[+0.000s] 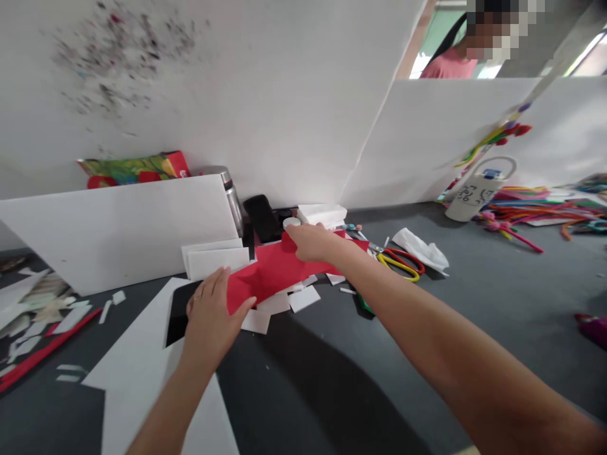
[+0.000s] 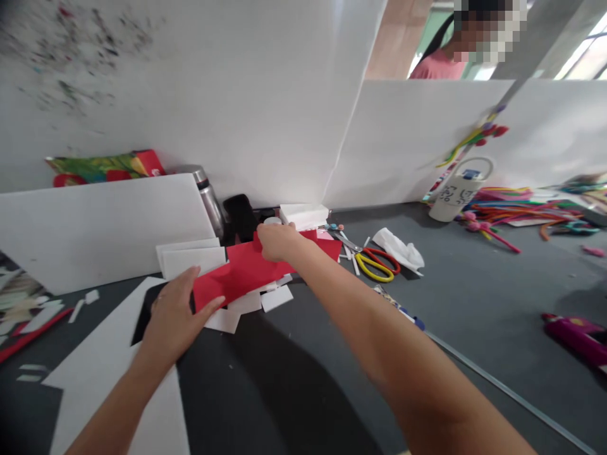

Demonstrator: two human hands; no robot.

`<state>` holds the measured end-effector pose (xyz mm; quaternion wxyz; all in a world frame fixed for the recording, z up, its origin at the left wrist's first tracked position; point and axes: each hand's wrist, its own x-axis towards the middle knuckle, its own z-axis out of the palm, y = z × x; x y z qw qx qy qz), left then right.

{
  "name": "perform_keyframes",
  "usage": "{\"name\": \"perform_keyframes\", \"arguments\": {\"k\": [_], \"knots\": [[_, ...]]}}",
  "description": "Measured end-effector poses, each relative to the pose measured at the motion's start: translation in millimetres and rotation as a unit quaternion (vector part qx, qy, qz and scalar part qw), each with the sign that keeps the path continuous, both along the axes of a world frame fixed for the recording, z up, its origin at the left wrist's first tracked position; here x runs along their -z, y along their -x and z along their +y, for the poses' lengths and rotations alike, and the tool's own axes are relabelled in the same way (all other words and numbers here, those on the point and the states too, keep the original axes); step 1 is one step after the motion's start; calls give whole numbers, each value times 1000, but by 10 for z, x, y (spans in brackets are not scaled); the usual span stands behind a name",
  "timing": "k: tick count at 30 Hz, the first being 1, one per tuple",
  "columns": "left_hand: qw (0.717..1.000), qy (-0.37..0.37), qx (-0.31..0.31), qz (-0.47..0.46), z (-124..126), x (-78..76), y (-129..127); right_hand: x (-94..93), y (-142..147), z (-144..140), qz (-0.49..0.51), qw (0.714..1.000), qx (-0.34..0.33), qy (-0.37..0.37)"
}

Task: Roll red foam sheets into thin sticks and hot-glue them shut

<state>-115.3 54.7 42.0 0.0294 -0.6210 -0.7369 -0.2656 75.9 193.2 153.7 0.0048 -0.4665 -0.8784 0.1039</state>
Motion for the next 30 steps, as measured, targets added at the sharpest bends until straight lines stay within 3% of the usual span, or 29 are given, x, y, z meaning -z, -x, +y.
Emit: {"name": "perform_keyframes", "arguments": {"k": [4, 6, 10, 16, 19, 23, 27, 30], "knots": [[984, 147, 61, 74, 126, -34, 178, 32, -104, 110, 1, 998, 45, -49], [977, 166, 89, 94, 200, -58, 154, 70, -149, 122, 6, 996, 50, -67], [978, 163, 79, 100, 329, -80, 80, 149, -175, 67, 11, 996, 21, -81], [989, 132, 43, 48, 343, -178, 102, 173, -185, 45, 17, 995, 9, -99], [994, 77, -53, -54, 307, -336, 180, 218, -146, 56, 18, 995, -11, -101], [973, -35, -167, -155, 270, -521, 252, 373, 39, 66, 22, 993, -44, -107], [975, -94, -113, -168, 187, -584, 108, 472, 222, 14, 18, 991, -62, -117], [981, -88, -50, -166, 85, -616, -61, 448, 223, -276, 29, 987, -65, -142]]}}
